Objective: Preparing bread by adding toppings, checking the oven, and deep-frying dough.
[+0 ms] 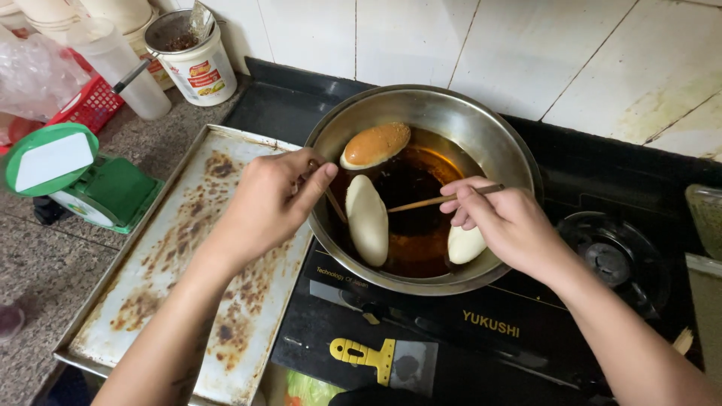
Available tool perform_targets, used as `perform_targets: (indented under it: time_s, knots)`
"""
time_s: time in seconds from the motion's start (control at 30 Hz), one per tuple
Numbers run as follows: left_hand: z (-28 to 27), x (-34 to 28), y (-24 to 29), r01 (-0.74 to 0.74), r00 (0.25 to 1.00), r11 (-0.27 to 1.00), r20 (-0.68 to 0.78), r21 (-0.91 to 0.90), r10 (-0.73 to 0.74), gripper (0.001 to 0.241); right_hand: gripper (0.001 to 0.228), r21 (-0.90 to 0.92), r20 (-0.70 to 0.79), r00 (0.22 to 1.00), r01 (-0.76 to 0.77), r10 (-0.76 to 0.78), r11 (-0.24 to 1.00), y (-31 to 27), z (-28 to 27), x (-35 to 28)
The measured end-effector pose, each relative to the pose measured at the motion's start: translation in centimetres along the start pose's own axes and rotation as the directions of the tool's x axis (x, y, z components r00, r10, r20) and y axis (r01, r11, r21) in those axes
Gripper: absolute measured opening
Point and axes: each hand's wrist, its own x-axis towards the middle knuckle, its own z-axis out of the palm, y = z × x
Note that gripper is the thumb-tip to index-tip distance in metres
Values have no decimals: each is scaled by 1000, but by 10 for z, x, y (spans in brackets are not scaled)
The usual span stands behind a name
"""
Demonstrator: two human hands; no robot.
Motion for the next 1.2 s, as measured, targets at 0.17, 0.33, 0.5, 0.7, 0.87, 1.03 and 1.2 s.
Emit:
perform_targets:
  time_s: [0.17,0.33,0.5,0.7,0.87,1.03,1.2]
  knots:
    - [-15,-1,14,-17,999,1000,-37,-16,16,23,43,68,38,997,-76,74,995,23,4,18]
    - [-20,3,31,-131,989,990,-74,-48,127,19,43,106,-106,994,-27,38,994,14,-20,24]
    - [-20,10,52,-232,968,972,-84,42,235,26,38,80,-65,997,-37,42,996,-1,-17,16]
    - [-22,10,57,-256,963,965,-69,60,259,25,40,125,-58,996,-56,63,991,3,-13,14]
    - [-28,9,62,-267,959,962,-84,52,271,23,41,142,-57,994,-82,90,987,4,-17,10]
    - [-29,8,59,-281,955,958,-79,52,285,23,42,145,-39,992,-111,118,983,0,-19,1]
    - [-31,9,56,-268,960,963,-81,26,269,27,39,118,-2,997,-82,82,990,6,-25,1]
